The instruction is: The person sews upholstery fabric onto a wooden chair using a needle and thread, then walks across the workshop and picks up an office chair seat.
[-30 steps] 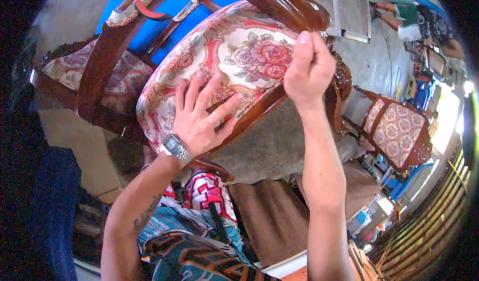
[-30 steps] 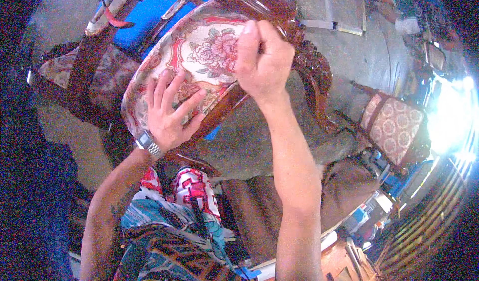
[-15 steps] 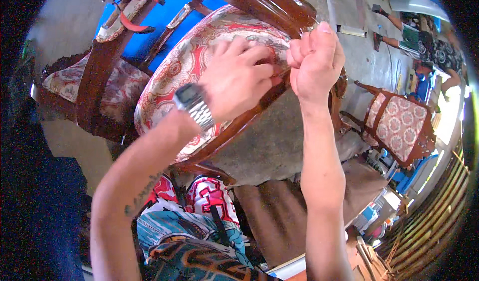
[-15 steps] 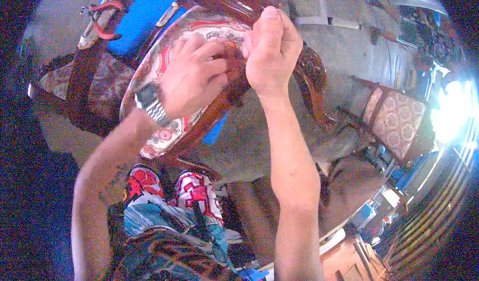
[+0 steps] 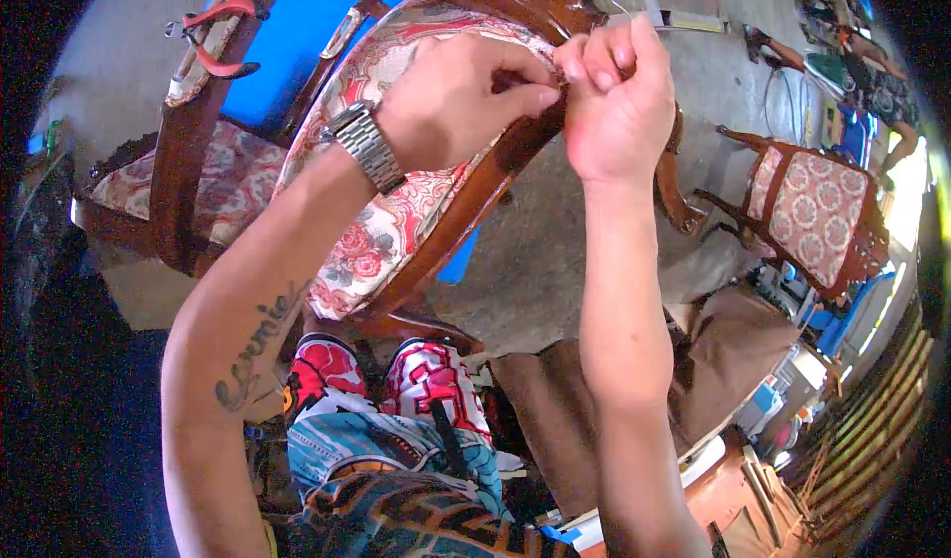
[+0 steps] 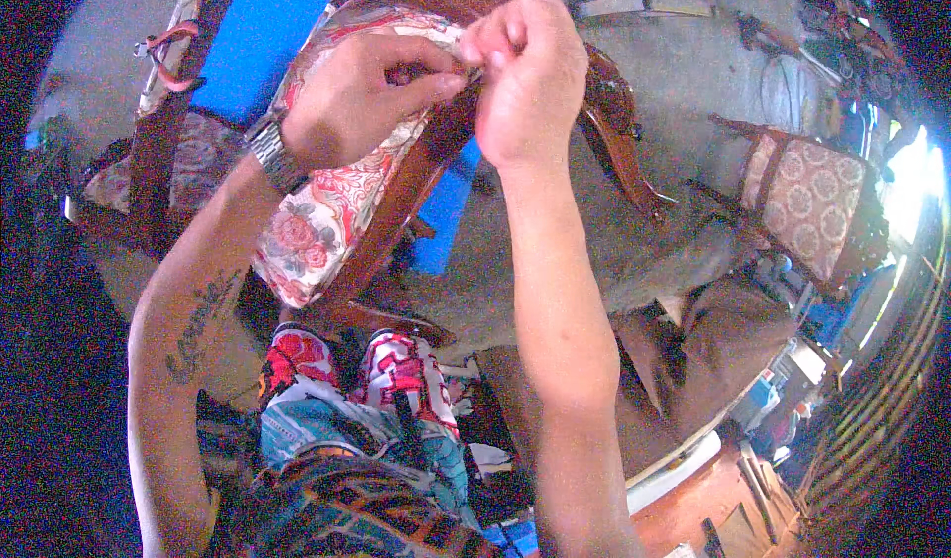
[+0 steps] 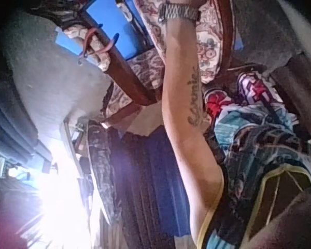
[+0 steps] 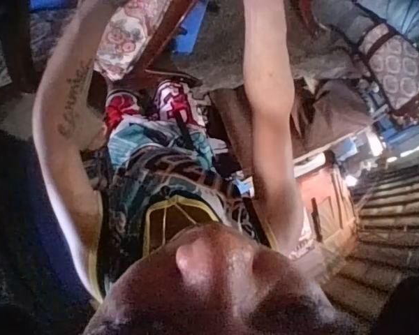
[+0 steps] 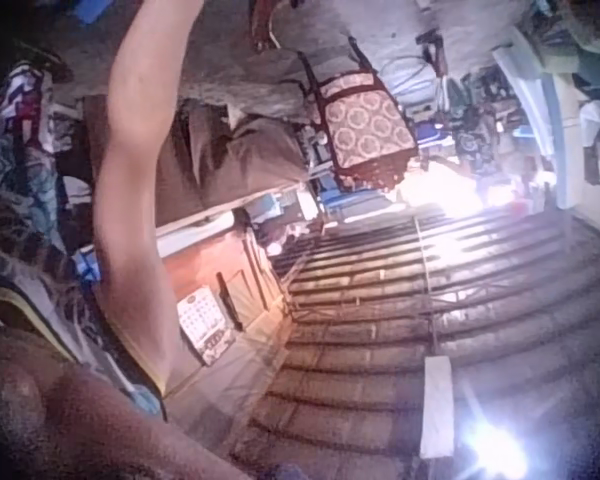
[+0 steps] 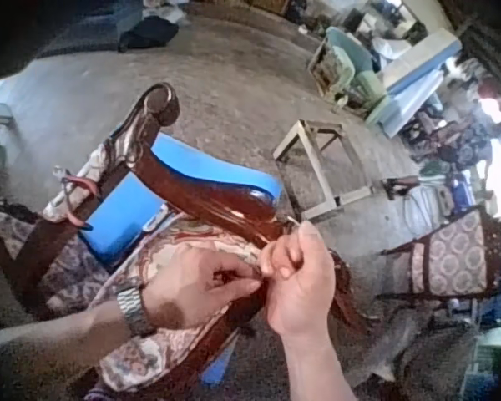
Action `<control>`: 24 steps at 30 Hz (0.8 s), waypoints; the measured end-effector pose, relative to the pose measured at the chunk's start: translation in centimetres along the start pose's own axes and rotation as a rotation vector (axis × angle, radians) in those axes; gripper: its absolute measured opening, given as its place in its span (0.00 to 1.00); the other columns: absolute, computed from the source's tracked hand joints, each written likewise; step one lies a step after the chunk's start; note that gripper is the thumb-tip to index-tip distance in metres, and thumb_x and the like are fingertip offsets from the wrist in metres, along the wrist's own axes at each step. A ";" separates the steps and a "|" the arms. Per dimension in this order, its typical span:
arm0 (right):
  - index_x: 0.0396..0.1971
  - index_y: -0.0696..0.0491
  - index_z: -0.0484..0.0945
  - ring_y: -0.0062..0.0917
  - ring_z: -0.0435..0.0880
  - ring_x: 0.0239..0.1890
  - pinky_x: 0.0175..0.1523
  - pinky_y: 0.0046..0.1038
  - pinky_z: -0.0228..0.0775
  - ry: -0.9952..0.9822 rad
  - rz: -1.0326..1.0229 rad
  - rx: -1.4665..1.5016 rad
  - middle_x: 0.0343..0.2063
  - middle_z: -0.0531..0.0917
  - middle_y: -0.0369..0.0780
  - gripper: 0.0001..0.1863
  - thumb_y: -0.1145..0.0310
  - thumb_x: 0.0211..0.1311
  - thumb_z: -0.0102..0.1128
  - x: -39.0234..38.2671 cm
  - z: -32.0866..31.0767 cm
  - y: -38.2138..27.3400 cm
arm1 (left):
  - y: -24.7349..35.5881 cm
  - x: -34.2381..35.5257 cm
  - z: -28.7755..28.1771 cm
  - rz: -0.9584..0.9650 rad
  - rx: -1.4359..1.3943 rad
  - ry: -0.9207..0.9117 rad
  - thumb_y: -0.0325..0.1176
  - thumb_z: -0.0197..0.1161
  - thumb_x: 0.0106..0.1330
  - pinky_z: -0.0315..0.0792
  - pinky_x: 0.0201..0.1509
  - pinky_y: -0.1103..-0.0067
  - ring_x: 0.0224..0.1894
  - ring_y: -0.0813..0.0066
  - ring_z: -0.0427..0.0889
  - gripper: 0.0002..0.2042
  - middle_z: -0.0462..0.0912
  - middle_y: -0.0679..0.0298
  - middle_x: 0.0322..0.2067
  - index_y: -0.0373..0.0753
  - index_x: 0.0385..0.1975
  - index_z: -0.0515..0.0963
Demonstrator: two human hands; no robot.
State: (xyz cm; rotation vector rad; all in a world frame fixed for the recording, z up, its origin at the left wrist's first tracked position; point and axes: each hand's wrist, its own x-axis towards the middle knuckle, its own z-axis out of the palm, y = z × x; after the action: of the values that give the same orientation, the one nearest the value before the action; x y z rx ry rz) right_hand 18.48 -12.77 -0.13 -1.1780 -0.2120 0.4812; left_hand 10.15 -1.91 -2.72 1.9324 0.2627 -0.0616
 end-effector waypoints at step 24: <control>0.16 0.48 0.60 0.22 0.64 0.30 0.37 0.27 0.57 0.068 0.087 0.428 0.24 0.68 0.35 0.17 0.61 0.66 0.41 -4.9 -2.9 -1.8 | -1.6 -3.4 2.5 0.330 0.211 0.147 0.35 0.62 0.53 0.61 0.46 0.70 0.39 0.67 0.72 0.06 0.80 0.68 0.30 0.44 0.29 0.80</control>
State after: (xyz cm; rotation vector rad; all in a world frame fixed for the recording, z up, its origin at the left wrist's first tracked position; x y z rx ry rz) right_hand 15.77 -17.98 0.83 -0.7852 0.0038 0.5317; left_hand 6.67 -4.19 -4.50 2.1705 0.0320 0.2815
